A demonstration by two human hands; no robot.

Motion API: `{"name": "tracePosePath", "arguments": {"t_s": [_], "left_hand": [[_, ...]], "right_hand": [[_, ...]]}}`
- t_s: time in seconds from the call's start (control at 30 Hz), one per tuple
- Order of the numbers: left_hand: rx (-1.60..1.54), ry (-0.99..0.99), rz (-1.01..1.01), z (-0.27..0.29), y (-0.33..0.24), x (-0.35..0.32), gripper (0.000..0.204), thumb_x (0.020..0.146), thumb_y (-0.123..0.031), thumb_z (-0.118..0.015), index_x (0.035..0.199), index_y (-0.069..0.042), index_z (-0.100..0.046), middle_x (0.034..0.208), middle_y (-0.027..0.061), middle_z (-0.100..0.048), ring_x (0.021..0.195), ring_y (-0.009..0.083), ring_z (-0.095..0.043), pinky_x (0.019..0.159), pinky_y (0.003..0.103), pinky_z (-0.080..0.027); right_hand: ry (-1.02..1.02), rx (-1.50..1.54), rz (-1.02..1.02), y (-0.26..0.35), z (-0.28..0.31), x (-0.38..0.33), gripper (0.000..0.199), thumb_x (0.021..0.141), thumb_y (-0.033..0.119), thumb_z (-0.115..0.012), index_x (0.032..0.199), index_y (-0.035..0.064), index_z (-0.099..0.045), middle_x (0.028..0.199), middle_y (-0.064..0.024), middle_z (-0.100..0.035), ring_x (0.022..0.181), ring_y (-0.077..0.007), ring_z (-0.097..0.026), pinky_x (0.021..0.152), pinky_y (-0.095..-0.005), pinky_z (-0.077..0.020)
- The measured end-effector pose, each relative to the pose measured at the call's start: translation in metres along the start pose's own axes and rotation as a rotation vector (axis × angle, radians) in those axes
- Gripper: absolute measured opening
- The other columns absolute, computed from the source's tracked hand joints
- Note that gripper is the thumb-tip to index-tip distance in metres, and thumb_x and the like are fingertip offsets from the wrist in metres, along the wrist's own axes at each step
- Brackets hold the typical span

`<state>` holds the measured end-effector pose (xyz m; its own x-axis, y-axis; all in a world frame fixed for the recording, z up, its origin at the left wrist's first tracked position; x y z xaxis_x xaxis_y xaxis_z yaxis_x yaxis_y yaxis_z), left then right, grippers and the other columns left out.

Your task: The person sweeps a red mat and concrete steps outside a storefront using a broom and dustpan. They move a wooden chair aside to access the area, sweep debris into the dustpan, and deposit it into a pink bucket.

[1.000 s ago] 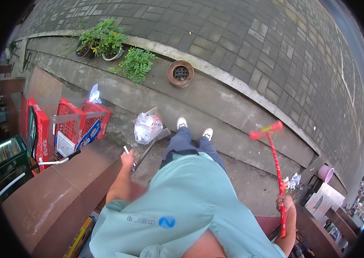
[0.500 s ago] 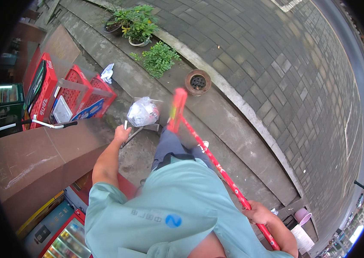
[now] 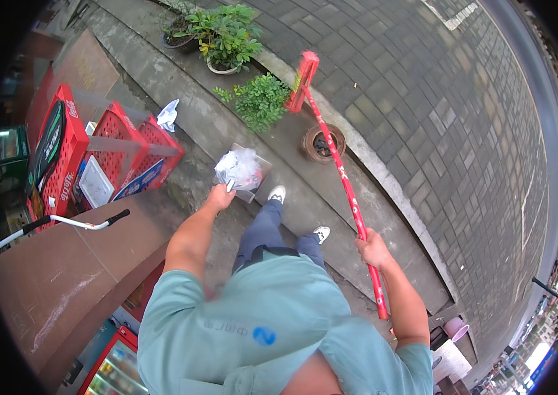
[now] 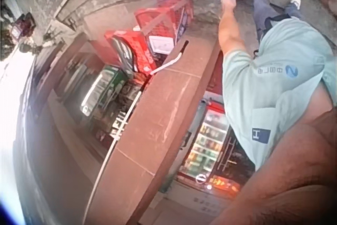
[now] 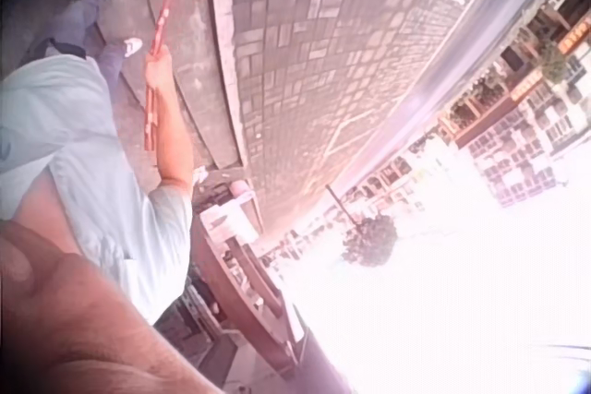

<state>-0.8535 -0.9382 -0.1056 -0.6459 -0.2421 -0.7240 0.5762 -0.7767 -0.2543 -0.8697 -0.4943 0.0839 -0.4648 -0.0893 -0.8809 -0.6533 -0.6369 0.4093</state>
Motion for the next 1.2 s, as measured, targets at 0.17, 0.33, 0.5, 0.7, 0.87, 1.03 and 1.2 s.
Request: {"name": "tracePosePath", "arguments": {"t_s": [0.17, 0.33, 0.5, 0.7, 0.87, 1.03, 1.2], "left_hand": [[-0.002, 0.052, -0.037, 0.002, -0.017, 0.032, 0.038, 0.075, -0.033, -0.056, 0.091, 0.001, -0.058, 0.091, 0.0223, -0.058, 0.089, 0.0348, -0.055, 0.078, 0.040, -0.043], [-0.037, 0.147, -0.041, 0.004, -0.038, 0.047, 0.038, 0.076, -0.033, -0.054, 0.096, -0.001, -0.058, 0.096, 0.0208, -0.058, 0.092, 0.0349, -0.054, 0.080, 0.040, -0.043], [-0.019, 0.097, -0.114, 0.012, -0.052, 0.046, 0.035, 0.076, -0.032, -0.054, 0.091, 0.000, -0.058, 0.091, 0.0216, -0.058, 0.089, 0.0356, -0.055, 0.077, 0.041, -0.044], [-0.004, 0.065, -0.182, 0.006, -0.053, 0.051, 0.035, 0.076, -0.031, -0.055, 0.085, 0.002, -0.058, 0.087, 0.0224, -0.058, 0.085, 0.0364, -0.055, 0.075, 0.041, -0.044], [0.046, 0.097, -0.212, 0.010, -0.071, 0.049, 0.035, 0.076, -0.032, -0.055, 0.086, 0.002, -0.058, 0.088, 0.0224, -0.058, 0.087, 0.0362, -0.055, 0.076, 0.041, -0.044], [0.040, 0.126, -0.214, 0.010, -0.072, 0.043, 0.037, 0.076, -0.033, -0.055, 0.089, 0.002, -0.058, 0.090, 0.0226, -0.058, 0.089, 0.0359, -0.055, 0.078, 0.040, -0.044], [0.057, 0.112, -0.216, 0.004, -0.062, 0.043, 0.037, 0.075, -0.033, -0.055, 0.089, 0.002, -0.058, 0.090, 0.0225, -0.058, 0.088, 0.0358, -0.055, 0.077, 0.040, -0.044]], "right_hand": [[-0.116, -0.269, -0.025, -0.028, -0.043, 0.084, 0.022, 0.076, 0.015, -0.049, 0.090, -0.0019, -0.045, 0.075, -0.0190, -0.055, 0.072, -0.0290, -0.057, 0.066, -0.0365, -0.0442], [-0.042, -0.214, -0.040, -0.051, -0.084, 0.064, 0.014, 0.074, 0.011, -0.048, 0.083, -0.0005, -0.047, 0.068, -0.0152, -0.054, 0.062, -0.0249, -0.056, 0.055, -0.0352, -0.0436], [0.246, 0.263, -0.250, -0.063, -0.094, -0.020, 0.006, 0.072, 0.010, -0.050, 0.071, 0.0067, -0.045, 0.053, -0.0011, -0.043, 0.041, -0.0109, -0.041, 0.038, -0.0254, -0.0313], [0.162, 0.203, -0.282, -0.059, -0.084, -0.056, 0.008, 0.075, 0.012, -0.048, 0.075, 0.0050, -0.045, 0.057, -0.0029, -0.046, 0.044, -0.0124, -0.044, 0.039, -0.0272, -0.0354], [-0.012, 0.023, -0.096, -0.008, -0.070, 0.032, 0.010, 0.076, 0.010, -0.045, 0.080, 0.0012, -0.044, 0.058, -0.0085, -0.048, 0.046, -0.0182, -0.048, 0.043, -0.0324, -0.0399], [-0.100, -0.452, -0.057, -0.050, -0.089, 0.050, 0.018, 0.075, 0.013, -0.047, 0.087, -0.0007, -0.044, 0.067, -0.0148, -0.053, 0.062, -0.0247, -0.055, 0.061, -0.0369, -0.0448], [-0.027, 0.019, -0.109, -0.033, -0.069, 0.001, 0.010, 0.073, 0.008, -0.048, 0.080, 0.0012, -0.045, 0.060, -0.0080, -0.048, 0.051, -0.0185, -0.050, 0.046, -0.0323, -0.0409]]}}
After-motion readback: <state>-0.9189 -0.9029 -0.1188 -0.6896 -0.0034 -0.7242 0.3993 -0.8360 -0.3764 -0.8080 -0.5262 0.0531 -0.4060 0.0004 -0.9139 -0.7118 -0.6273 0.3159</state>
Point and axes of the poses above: each hand's wrist, its own x-axis towards the middle knuckle, its own z-axis out of the back of the hand, y = z × x, the point moved 9 cm from there along x, towards the middle knuckle
